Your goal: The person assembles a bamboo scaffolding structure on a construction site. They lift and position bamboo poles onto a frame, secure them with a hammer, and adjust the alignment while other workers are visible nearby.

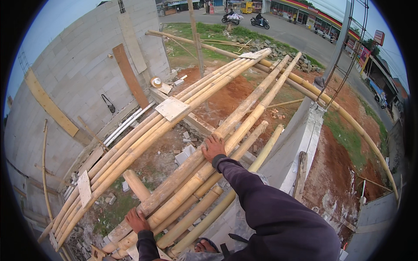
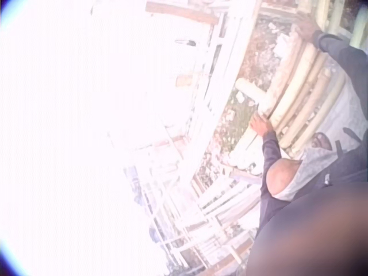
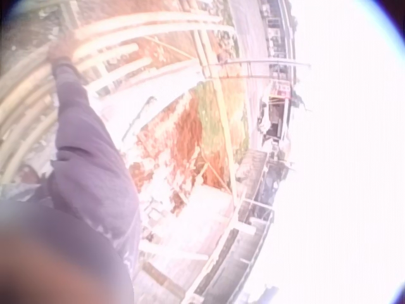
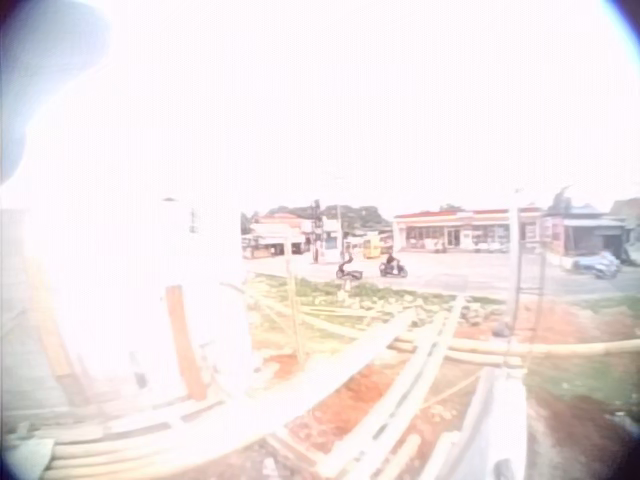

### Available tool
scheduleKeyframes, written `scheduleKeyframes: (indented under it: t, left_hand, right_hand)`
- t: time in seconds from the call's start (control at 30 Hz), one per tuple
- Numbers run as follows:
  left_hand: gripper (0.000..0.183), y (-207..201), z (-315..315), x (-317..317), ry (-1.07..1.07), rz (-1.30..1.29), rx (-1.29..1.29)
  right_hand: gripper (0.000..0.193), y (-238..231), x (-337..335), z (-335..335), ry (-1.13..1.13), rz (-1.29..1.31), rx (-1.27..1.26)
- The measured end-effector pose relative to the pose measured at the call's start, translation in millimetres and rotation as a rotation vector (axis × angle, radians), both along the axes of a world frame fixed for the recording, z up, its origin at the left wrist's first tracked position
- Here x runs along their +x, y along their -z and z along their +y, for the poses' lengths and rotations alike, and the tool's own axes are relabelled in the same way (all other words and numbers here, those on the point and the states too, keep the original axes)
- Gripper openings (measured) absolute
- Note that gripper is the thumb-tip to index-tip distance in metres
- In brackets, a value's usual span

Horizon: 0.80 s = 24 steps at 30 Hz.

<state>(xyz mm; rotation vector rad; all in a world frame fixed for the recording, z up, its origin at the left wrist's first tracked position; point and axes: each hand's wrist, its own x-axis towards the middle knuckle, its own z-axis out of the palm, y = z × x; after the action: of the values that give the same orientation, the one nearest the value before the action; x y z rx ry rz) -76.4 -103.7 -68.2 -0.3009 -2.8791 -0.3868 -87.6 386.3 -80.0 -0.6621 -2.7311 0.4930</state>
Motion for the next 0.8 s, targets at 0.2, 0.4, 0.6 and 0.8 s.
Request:
scheduleKeyframes:
  t: [0.2,0.4,0.6,0.8]
  left_hand:
    - [0.042,0.1,-0.5,-0.5,-0.013,0.004,-0.010]
    - [0.042,-1.6,1.3,-0.1,-0.020,-0.001,-0.012]
    - [0.042,-5.1,4.1,0.4,-0.031,-0.005,-0.016]
    - [0.040,-4.8,3.0,2.8,-0.029,-0.016,0.018]
  right_hand:
    - [0.048,-1.5,0.4,-0.3,0.001,-0.009,0.001]
    - [0.048,-0.1,-0.8,0.6,-0.001,-0.027,0.011]
    - [0.048,-1.4,0.4,0.3,-0.001,-0.012,0.009]
    - [0.046,-2.1,0.5,-0.5,-0.001,-0.013,0.007]
